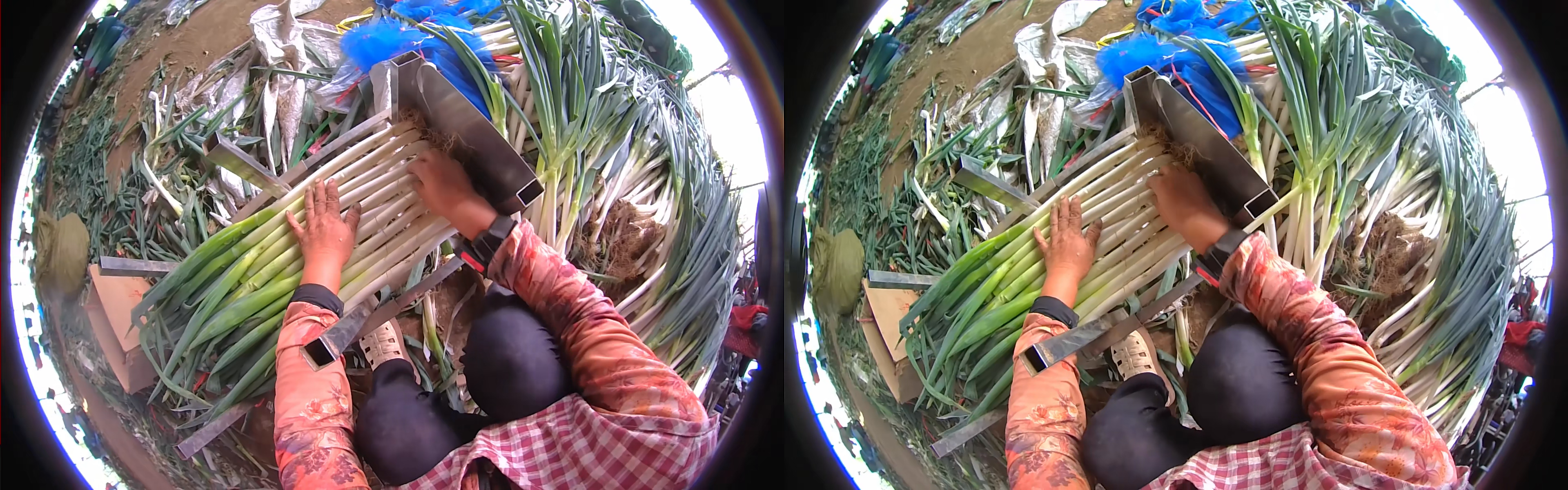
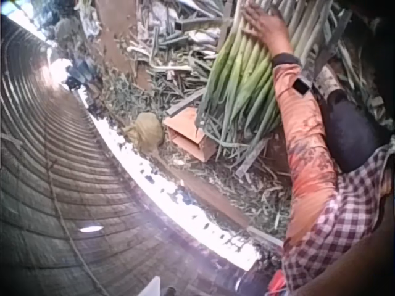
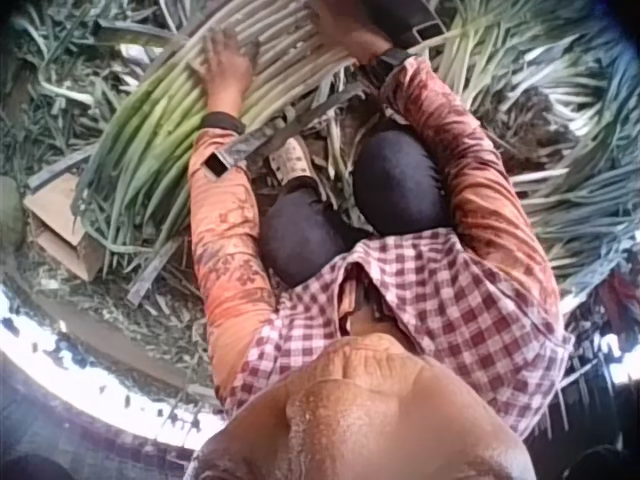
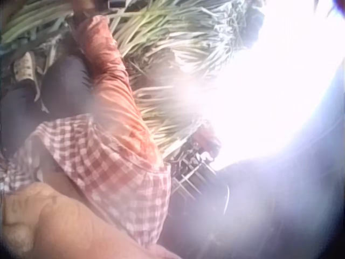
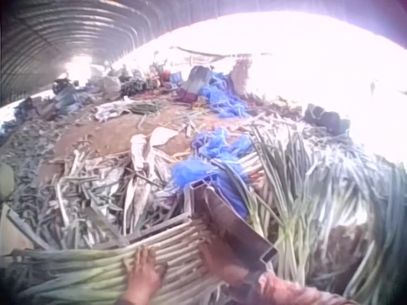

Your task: Selecting individual leeks from a pile and aligning them into a metal guide for processing.

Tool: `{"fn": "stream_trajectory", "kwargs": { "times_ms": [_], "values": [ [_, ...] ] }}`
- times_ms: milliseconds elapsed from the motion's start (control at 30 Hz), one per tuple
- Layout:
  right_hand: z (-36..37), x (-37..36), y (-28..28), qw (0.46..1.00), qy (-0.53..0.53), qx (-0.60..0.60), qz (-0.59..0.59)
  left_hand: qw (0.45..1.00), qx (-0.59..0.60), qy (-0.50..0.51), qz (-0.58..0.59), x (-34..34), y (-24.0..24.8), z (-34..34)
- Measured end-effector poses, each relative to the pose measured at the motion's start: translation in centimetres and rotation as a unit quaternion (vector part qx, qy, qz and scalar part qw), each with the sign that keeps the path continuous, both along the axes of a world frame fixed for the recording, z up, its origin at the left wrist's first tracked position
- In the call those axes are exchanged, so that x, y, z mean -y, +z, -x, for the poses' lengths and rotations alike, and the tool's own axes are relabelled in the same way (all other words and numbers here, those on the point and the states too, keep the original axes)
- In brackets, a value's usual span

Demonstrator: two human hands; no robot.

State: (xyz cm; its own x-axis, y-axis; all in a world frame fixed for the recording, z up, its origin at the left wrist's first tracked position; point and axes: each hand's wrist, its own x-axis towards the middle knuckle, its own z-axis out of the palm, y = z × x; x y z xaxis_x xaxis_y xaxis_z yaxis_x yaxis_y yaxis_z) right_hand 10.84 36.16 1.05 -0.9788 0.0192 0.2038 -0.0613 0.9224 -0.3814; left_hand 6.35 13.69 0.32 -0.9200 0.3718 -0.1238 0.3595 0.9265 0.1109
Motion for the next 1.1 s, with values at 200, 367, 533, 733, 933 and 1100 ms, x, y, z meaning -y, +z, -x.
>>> {"fn": "stream_trajectory", "kwargs": {
  "times_ms": [200, 367, 533, 733, 933, 1100],
  "values": [
    [2.0, 1.0, -0.2, 0.996, -0.058, 0.050, -0.055, 1.000, -0.015, -0.003, -0.009, -0.2, -0.2, 0.1],
    [0.3, 0.5, 0.1, 0.997, -0.015, -0.060, -0.037, 1.000, -0.017, 0.002, -0.014, -0.1, 0.4, 0.2],
    [0.7, 0.0, -0.6, 0.999, -0.027, -0.032, 0.015, 1.000, -0.005, -0.009, 0.002, -0.2, 1.1, 0.5],
    [0.6, 0.0, -1.5, 0.992, -0.041, -0.042, 0.115, 0.995, 0.077, -0.045, -0.047, 0.2, 2.3, 0.6],
    [0.4, 0.2, -0.7, 0.990, -0.063, -0.034, 0.121, 0.994, 0.086, -0.062, -0.031, 0.5, 2.3, -0.9],
    [-0.5, 0.6, -0.2, 0.992, -0.070, -0.074, 0.079, 0.995, 0.074, -0.066, -0.026, 0.4, 1.6, -1.0]
  ]
}}
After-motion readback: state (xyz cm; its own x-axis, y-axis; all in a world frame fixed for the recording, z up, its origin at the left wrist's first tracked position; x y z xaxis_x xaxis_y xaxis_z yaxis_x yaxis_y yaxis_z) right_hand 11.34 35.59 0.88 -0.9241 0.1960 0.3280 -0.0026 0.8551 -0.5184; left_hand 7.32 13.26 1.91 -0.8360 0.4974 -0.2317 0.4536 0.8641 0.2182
